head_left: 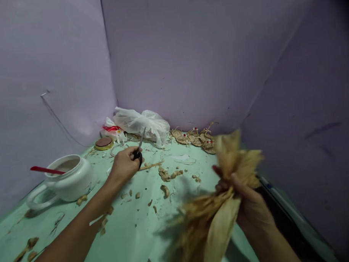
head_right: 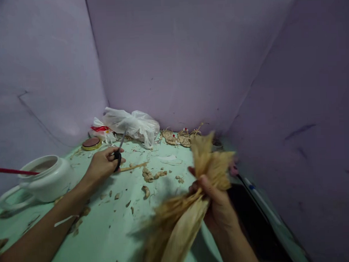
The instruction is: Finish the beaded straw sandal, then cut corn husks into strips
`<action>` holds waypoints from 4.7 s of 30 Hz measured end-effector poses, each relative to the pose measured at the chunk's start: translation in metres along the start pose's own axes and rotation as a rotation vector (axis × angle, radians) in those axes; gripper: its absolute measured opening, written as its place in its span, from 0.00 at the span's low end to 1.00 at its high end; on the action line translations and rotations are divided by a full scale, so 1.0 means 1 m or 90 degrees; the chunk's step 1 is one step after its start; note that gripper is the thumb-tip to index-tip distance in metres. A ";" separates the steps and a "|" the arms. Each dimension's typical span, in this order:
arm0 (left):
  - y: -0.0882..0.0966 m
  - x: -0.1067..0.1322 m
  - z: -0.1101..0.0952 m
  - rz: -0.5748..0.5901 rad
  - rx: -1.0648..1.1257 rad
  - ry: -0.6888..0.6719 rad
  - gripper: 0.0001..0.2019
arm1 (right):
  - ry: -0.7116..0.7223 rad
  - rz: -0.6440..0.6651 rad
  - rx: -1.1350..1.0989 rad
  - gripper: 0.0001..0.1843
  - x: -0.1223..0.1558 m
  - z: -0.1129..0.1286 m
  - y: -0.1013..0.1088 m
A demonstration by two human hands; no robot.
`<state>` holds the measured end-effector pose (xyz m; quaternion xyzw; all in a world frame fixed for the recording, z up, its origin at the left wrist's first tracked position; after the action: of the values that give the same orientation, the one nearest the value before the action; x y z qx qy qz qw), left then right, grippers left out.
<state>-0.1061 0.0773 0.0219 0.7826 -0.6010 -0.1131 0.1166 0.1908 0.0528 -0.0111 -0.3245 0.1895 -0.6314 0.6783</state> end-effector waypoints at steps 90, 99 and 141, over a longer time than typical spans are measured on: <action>-0.101 0.098 -0.035 0.260 -0.024 -0.311 0.15 | -0.180 0.047 0.005 0.09 0.009 -0.047 -0.014; -0.103 0.072 -0.003 0.549 0.141 0.063 0.22 | -0.118 -0.005 0.110 0.12 0.000 -0.015 0.003; -0.031 0.019 0.004 0.127 -0.143 0.078 0.23 | -0.111 0.057 0.130 0.11 0.006 0.018 0.004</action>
<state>-0.0738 0.0661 0.0074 0.7067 -0.6509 -0.1196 0.2504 0.2063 0.0504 -0.0002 -0.2989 0.0790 -0.5859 0.7491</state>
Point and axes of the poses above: each hand's wrist, its own x-axis away from the middle knuckle, its own y-axis out of the back of the hand, z = x × y, the point moved 7 cm from there along -x, towards the middle knuckle, and after that the axes turned 10 degrees about z, right-handed, at the moved point
